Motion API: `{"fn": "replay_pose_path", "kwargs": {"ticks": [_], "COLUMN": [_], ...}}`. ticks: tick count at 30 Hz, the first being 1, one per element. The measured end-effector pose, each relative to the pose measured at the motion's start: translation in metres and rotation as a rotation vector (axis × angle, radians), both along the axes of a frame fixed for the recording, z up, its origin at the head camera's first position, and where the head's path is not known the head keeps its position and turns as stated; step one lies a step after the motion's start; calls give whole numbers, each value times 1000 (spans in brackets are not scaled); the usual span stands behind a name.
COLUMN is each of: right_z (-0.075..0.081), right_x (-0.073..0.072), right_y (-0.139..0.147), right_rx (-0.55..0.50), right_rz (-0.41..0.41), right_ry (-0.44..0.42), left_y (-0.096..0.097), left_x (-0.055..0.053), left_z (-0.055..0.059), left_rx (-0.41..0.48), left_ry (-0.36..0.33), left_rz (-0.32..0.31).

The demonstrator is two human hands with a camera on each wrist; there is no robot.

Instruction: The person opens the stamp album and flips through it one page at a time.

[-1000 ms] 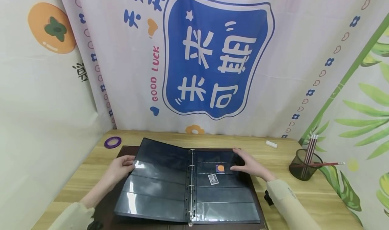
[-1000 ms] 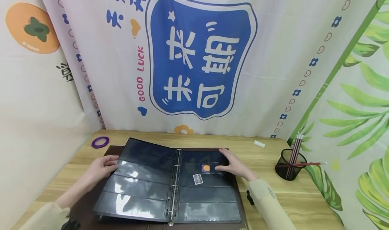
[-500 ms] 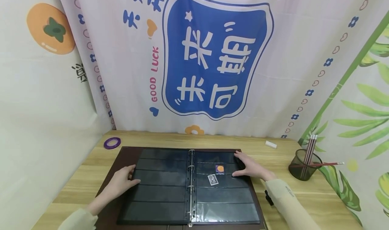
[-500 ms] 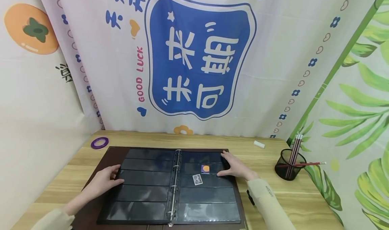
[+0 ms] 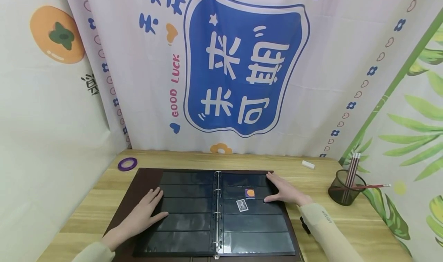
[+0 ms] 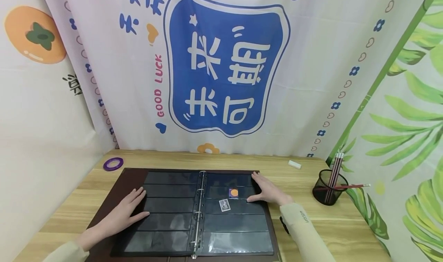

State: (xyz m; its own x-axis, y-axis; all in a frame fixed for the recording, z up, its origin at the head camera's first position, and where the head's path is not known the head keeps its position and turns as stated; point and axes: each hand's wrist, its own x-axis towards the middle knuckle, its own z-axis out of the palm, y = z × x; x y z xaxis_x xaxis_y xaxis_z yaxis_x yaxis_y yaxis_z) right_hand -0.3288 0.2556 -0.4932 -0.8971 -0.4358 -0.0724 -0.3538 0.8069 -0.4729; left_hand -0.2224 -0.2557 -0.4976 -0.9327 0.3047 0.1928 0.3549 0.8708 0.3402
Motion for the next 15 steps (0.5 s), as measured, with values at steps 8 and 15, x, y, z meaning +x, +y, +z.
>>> {"fn": "replay_pose_path", "kwargs": {"ticks": [8, 15], "right_z": [-2, -3], "right_x": [3, 4], "right_y": [0, -2], "right_rx": [-32, -37], "right_rz": [0, 7], "right_ry": [6, 41], "left_y": [2, 1], "left_x": [5, 5], "left_z": [0, -1], "left_rx": [-97, -115], "left_ry": [21, 26], "left_rz": [-28, -33]}}
